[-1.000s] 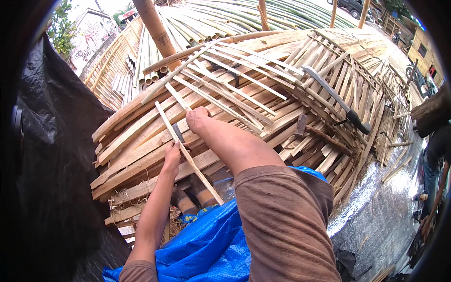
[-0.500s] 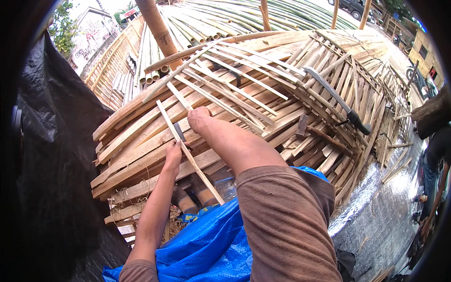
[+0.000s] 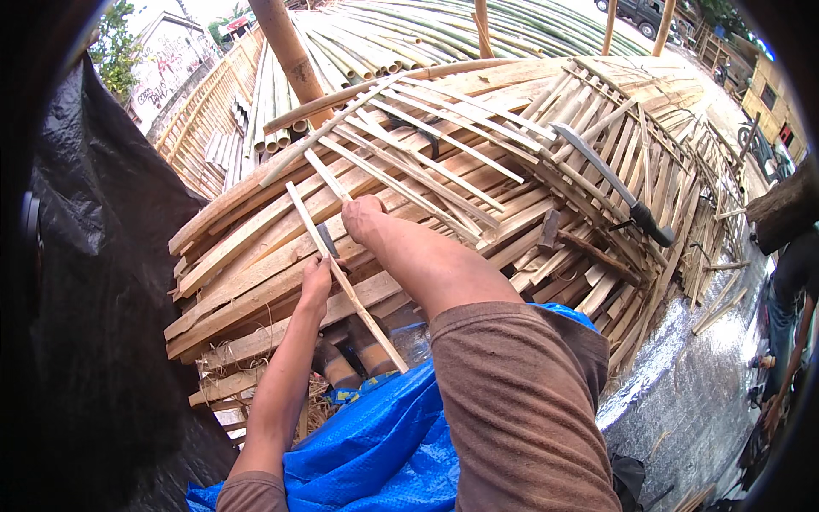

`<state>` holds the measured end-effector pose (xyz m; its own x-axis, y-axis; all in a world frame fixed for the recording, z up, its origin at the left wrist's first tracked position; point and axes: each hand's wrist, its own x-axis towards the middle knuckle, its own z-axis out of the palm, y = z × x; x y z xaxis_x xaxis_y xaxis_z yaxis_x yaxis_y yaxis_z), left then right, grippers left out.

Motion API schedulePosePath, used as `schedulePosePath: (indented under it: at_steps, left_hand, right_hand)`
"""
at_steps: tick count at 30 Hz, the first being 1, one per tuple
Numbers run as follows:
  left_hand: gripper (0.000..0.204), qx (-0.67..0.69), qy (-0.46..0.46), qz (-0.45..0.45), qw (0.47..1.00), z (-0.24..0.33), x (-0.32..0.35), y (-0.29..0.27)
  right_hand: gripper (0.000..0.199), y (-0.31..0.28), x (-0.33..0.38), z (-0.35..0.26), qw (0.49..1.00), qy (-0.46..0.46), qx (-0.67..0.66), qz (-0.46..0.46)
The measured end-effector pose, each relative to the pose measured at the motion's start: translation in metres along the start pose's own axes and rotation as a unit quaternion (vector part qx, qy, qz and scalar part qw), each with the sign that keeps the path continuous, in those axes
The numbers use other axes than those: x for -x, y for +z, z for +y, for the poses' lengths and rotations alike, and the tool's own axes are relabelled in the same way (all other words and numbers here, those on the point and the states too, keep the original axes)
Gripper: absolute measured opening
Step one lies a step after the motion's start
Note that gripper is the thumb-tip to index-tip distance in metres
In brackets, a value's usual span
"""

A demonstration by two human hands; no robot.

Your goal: The person assembles a wooden lattice by positioning bamboo strips and securing them with nails using a hammer.

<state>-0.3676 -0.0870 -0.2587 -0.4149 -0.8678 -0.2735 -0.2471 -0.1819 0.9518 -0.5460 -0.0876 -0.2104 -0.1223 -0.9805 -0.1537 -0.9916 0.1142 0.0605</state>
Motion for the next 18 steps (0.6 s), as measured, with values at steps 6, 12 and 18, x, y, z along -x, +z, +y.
schedulePosePath:
  at_steps: [6,12,18]
  left_hand:
    - [0.026,-0.006,0.005,0.002,1.000,-0.005,-0.004,-0.001]
    - [0.026,-0.001,0.013,-0.002,1.000,-0.005,-0.003,0.000]
    - [0.025,-0.015,0.022,0.001,1.000,-0.010,-0.006,-0.003]
  right_hand:
    - [0.031,0.005,-0.003,-0.001,1.000,-0.006,0.012,0.007]
    - [0.031,0.006,-0.002,0.000,1.000,-0.009,0.019,0.017]
    - [0.030,0.004,-0.002,-0.002,1.000,-0.008,0.022,0.015]
